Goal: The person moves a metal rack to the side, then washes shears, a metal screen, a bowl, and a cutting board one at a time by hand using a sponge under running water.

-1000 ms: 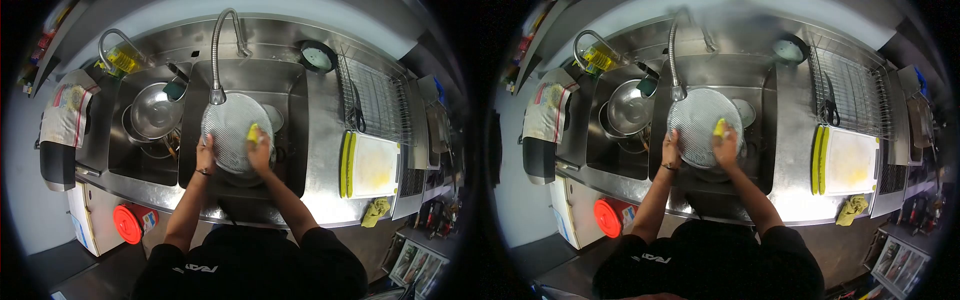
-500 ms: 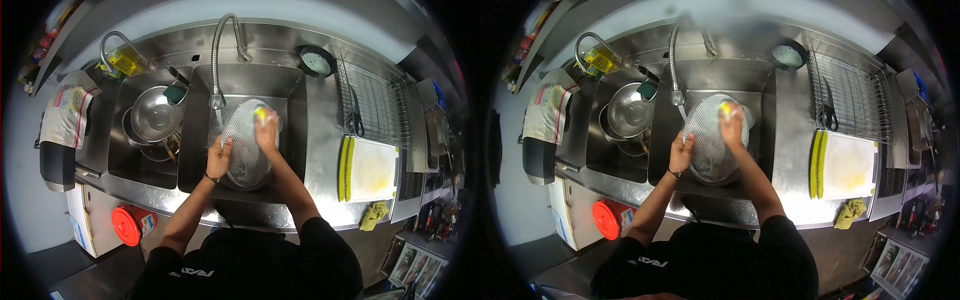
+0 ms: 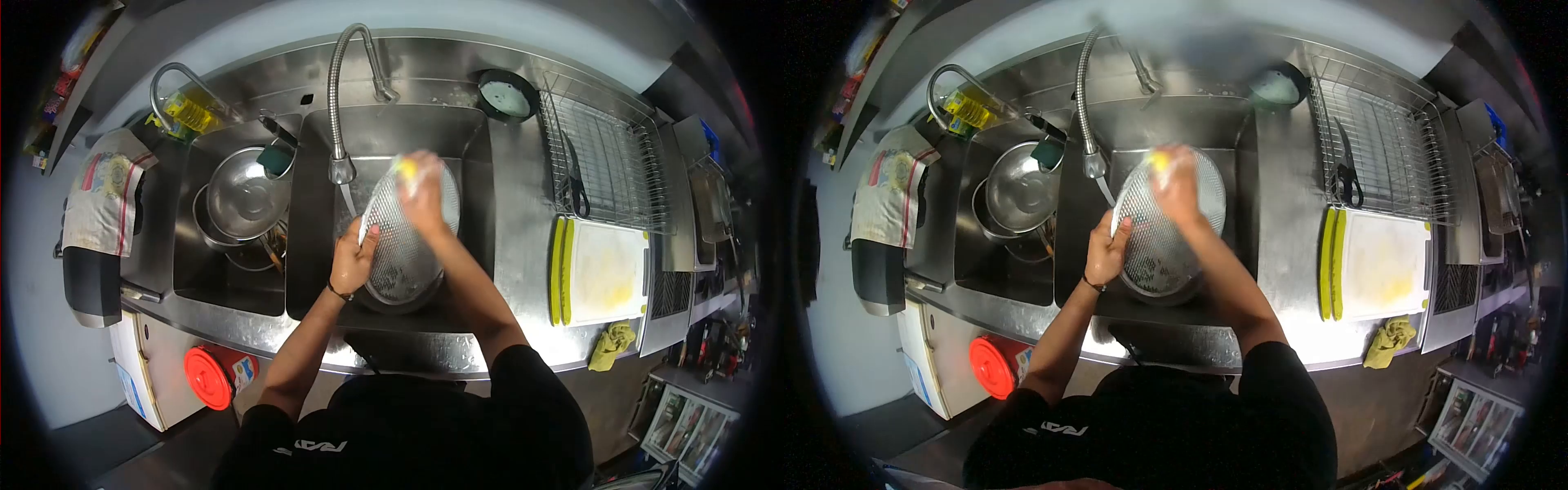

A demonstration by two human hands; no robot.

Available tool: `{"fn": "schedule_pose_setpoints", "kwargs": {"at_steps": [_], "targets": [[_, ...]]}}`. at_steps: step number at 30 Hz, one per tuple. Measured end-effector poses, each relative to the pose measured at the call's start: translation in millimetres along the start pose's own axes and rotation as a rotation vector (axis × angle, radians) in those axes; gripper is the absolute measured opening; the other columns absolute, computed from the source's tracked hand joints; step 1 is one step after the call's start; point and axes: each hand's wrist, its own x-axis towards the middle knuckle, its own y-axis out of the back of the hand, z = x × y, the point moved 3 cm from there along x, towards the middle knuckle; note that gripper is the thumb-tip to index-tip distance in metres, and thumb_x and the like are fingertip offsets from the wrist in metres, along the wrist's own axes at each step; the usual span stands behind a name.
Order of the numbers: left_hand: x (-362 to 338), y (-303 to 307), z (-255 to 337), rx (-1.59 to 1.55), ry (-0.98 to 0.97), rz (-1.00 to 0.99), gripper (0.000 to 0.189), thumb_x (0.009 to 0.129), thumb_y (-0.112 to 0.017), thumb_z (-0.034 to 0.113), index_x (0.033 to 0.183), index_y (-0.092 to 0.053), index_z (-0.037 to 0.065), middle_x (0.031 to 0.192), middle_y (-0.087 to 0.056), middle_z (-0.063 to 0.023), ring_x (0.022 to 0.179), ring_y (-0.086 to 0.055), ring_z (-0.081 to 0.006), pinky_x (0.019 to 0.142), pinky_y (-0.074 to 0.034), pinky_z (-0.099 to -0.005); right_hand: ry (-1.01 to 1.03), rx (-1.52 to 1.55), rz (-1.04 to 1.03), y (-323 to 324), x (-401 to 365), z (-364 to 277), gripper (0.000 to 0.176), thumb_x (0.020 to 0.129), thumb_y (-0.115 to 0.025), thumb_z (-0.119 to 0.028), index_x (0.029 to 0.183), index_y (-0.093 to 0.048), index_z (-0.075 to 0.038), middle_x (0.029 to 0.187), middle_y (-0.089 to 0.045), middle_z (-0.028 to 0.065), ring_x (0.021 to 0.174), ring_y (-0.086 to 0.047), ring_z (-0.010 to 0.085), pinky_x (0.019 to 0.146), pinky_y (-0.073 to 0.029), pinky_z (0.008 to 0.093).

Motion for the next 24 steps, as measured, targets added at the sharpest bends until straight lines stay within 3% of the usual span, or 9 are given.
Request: {"fn": "schedule_pose_setpoints", "kwargs": {"at_steps": [3,5,7,9,13,18,21,23,24], "targets": [[2,-6,-7,0.033,-0.092,0.002,0.023,0.091,-0.048,0.021,0.099,-0.053,0.000,0.066,-0.056,-0.0143,0.057,-0.054,-0.0158,0.055,-0.043,-0.0295,-0.157,-0.085,0.098,8,5,1,0.032,0.072,-0.061,-0.012,0.103,-0.055,-0.007,0.105,-0.047,0.0148,0.102,-0.044,0.0342,0.090,-0.035,0.0450],[2,-2,-8,-0.036,-0.070,0.088,0.023,0.091,-0.049,0.022,0.098,-0.053,0.000,0.064,-0.055,-0.0135,0.055,-0.051,-0.0140,0.054,-0.042,-0.0298,0.180,0.004,-0.059,2,-14,-58,0.027,0.077,-0.055,-0.007,0.104,-0.053,-0.003,0.101,-0.050,0.0166,0.097,-0.046,0.0344,0.087,-0.036,0.0416],[-2,2,-1,-0.077,-0.075,0.079,0.023,0.091,-0.049,0.022,0.097,-0.054,0.000,0.061,-0.053,-0.0129,0.054,-0.051,-0.0131,0.052,-0.042,-0.0295,0.158,-0.001,-0.054,2,-14,-18,0.027,0.078,-0.055,-0.008,0.103,-0.052,-0.002,0.100,-0.051,0.0164,0.097,-0.046,0.0343,0.087,-0.035,0.0421],[-6,2,2,0.036,-0.020,0.059,0.022,0.091,-0.048,0.021,0.094,-0.054,0.000,0.060,-0.052,-0.0111,0.054,-0.050,-0.0112,0.051,-0.040,-0.0290,-0.345,-0.051,0.158,11,-12,35,0.026,0.077,-0.057,-0.012,0.101,-0.052,-0.004,0.102,-0.049,0.0164,0.101,-0.043,0.0370,0.090,-0.032,0.0466],[4,10,-3,-0.035,-0.008,0.169,0.021,0.091,-0.049,0.019,0.091,-0.054,-0.001,0.059,-0.053,-0.0078,0.054,-0.047,-0.0095,0.050,-0.040,-0.0295,-0.018,-0.065,-0.045,-2,-65,-41,0.021,0.084,-0.049,-0.009,0.103,-0.049,0.000,0.104,-0.048,0.0199,0.099,-0.044,0.0353,0.090,-0.032,0.0453],[7,6,0,0.006,-0.108,0.194,0.021,0.090,-0.050,0.019,0.092,-0.054,-0.002,0.060,-0.055,-0.0094,0.054,-0.050,-0.0121,0.052,-0.042,-0.0303,-0.556,0.030,0.154,-3,-86,38,0.031,0.078,-0.054,-0.008,0.107,-0.047,0.000,0.102,-0.045,0.0209,0.097,-0.043,0.0380,0.087,-0.032,0.0472],[6,5,-3,0.021,-0.097,0.298,0.022,0.090,-0.050,0.019,0.093,-0.055,-0.002,0.061,-0.056,-0.0116,0.054,-0.051,-0.0129,0.054,-0.043,-0.0307,-0.165,0.029,0.010,-7,-100,-54,0.027,0.080,-0.052,-0.007,0.104,-0.046,0.003,0.099,-0.046,0.0212,0.094,-0.044,0.0361,0.086,-0.034,0.0429],[7,7,-6,0.073,-0.004,0.211,0.022,0.090,-0.050,0.019,0.094,-0.055,-0.002,0.062,-0.056,-0.0132,0.055,-0.053,-0.0136,0.055,-0.044,-0.0317,-0.203,0.027,-0.019,-13,-105,-15,0.027,0.079,-0.052,-0.005,0.104,-0.045,0.003,0.098,-0.046,0.0208,0.094,-0.044,0.0359,0.085,-0.034,0.0418],[5,4,-6,0.066,-0.092,0.264,0.022,0.091,-0.050,0.020,0.093,-0.055,-0.001,0.059,-0.053,-0.0114,0.052,-0.050,-0.0121,0.051,-0.042,-0.0305,-0.429,0.025,0.105,-14,-108,17,0.024,0.081,-0.049,-0.007,0.103,-0.046,0.002,0.100,-0.046,0.0199,0.098,-0.042,0.0356,0.088,-0.032,0.0424]]}}
